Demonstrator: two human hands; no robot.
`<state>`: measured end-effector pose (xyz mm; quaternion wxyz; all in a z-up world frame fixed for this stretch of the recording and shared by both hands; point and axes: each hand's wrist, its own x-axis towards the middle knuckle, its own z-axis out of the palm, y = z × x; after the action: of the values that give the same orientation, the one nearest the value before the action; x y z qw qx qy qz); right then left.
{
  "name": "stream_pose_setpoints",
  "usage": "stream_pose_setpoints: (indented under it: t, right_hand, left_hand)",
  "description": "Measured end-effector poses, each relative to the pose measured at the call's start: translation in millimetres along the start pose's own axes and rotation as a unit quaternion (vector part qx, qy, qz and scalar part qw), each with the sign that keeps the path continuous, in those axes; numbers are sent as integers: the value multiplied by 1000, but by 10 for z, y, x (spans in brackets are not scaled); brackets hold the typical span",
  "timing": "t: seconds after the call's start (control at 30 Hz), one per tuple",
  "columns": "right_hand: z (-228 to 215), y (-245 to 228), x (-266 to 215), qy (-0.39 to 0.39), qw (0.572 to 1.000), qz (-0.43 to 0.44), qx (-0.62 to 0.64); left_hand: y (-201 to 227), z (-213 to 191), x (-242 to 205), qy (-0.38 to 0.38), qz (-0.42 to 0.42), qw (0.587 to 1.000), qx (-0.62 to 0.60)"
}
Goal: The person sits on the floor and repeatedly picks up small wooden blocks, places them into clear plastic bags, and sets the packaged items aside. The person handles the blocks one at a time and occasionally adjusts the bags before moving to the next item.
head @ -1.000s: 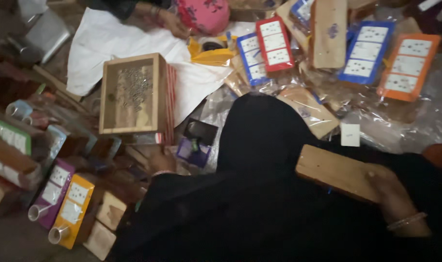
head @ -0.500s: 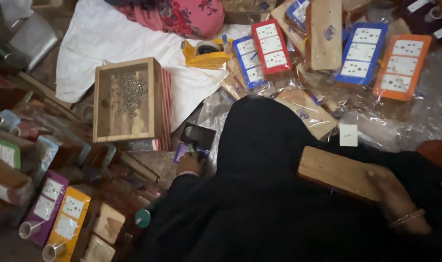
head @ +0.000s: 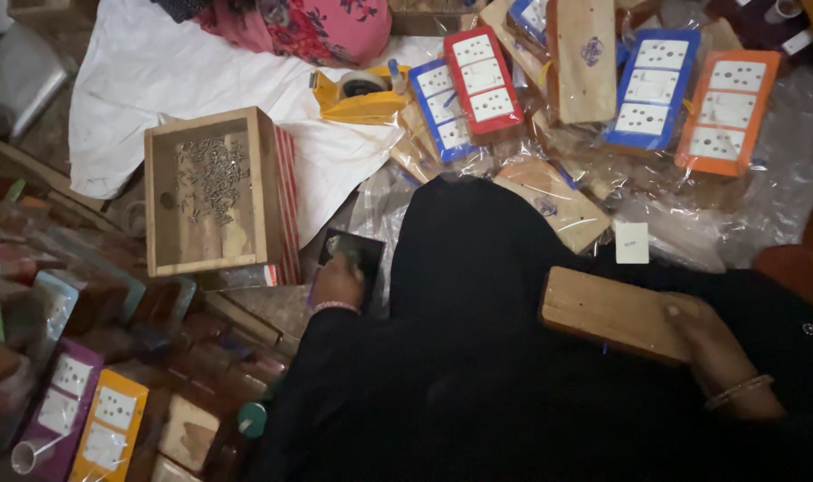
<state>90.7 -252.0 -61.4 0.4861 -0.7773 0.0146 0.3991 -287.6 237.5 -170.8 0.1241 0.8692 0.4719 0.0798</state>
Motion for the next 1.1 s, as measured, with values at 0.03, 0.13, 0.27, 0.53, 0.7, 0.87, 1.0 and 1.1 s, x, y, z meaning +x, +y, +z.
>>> stream_pose_setpoints:
  t: [0.03, 0.13, 0.27, 0.53, 0.7, 0.87, 1.0, 1.1]
  right_hand:
    - [-23, 48, 30, -2, 999, -35, -14]
    - [-97, 154, 130, -18, 990, -102, -96]
    - [-112, 124, 122, -41, 988, -124, -88]
    - [48, -68, 15, 0, 998, -46, -47]
    - [121, -7, 163, -15, 996, -89, -8]
    - [6, 20, 27, -23, 993, -99, 52]
    - [-8, -58, -23, -18, 985, -162, 62]
    - [79, -107, 13, -37, 989, -134, 45]
  left_hand:
    - [48, 8, 64, -6, -2, 1000, 0]
    - [152, 100, 232, -29, -13, 999, 9]
    - [170, 287, 416, -66, -15, 998, 0]
    - [224, 175, 447, -75, 29, 996, -23]
    - [354, 93, 438, -81, 42, 994, 58]
    - [528, -106, 671, -81, -72, 993, -50]
    - [953, -608, 752, 48, -81, 971, -221]
    - [1661, -1008, 644, 65, 46, 962, -260]
